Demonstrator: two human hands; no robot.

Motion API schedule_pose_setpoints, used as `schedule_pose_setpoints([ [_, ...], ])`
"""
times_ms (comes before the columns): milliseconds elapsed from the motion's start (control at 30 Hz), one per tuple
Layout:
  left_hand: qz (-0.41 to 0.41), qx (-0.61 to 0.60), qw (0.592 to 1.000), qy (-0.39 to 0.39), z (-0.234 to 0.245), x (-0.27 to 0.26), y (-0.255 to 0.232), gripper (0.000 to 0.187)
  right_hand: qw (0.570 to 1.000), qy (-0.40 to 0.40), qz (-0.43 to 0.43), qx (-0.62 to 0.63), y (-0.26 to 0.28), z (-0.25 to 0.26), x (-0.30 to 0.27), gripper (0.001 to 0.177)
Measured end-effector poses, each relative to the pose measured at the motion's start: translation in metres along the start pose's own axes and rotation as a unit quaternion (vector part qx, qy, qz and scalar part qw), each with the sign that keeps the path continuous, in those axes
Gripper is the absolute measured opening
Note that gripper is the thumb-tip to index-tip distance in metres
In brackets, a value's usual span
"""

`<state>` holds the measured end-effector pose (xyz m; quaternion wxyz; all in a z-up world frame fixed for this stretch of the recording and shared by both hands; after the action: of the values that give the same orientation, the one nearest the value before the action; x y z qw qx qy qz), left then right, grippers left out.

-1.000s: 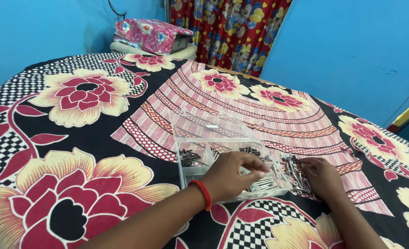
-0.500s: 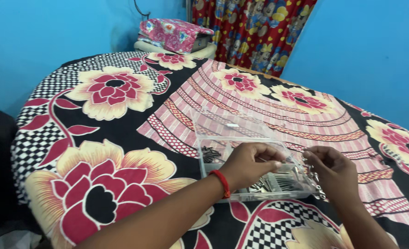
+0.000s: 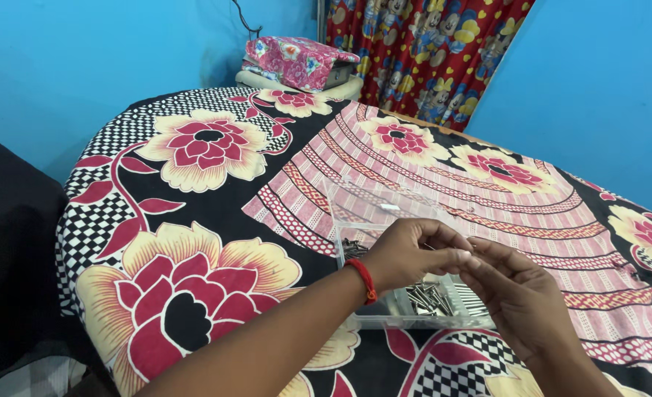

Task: The person repeatedly picks small metal fasteners from a compartmentalized plastic box and joins them with other small metal pieces by hand. The person places the assembled fasteners into a separate compartment within the same box. The task continues in a repetitive loop without a visible final assembly or destination.

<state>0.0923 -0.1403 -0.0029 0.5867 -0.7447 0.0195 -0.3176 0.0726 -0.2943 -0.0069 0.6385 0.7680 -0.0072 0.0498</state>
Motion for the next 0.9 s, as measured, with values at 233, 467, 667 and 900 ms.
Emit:
schedule_pose_setpoints([
  [233,0.092,0.011,0.996,0.016,0.009,0.001,0.015,0.032,0.991,-0.009,0.077,-0.108,0.009,-0.002,-0.007,0.025],
  [467,0.064,0.024,0.996,0.062,0.011,-0.001,0.001,0.031,0.991,0.01,0.091,-0.101,0.014,-0.009,-0.01,0.027],
  [667,0.068,0.023,0.994,0.087,0.013,-0.009,-0.017,0.028,0.999,0.006,0.034,0.009,-0.001,-0.004,-0.004,0.024],
  [900,0.086,0.05,0.991,0.089,0.015,-0.011,-0.021,0.029,0.999,0.002,0.036,0.027,-0.003,-0.003,-0.005,0.025],
])
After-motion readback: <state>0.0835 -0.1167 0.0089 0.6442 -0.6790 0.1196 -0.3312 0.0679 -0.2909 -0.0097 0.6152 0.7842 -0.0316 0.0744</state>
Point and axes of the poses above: each hand's wrist, its own x-axis towards the middle knuckle, its own z-axis out of the back of the hand, y = z × x, the point moved 10 cm from there along x, towards the middle knuckle, and after that the axes turned 1 degree about x, right-handed, at the moved point
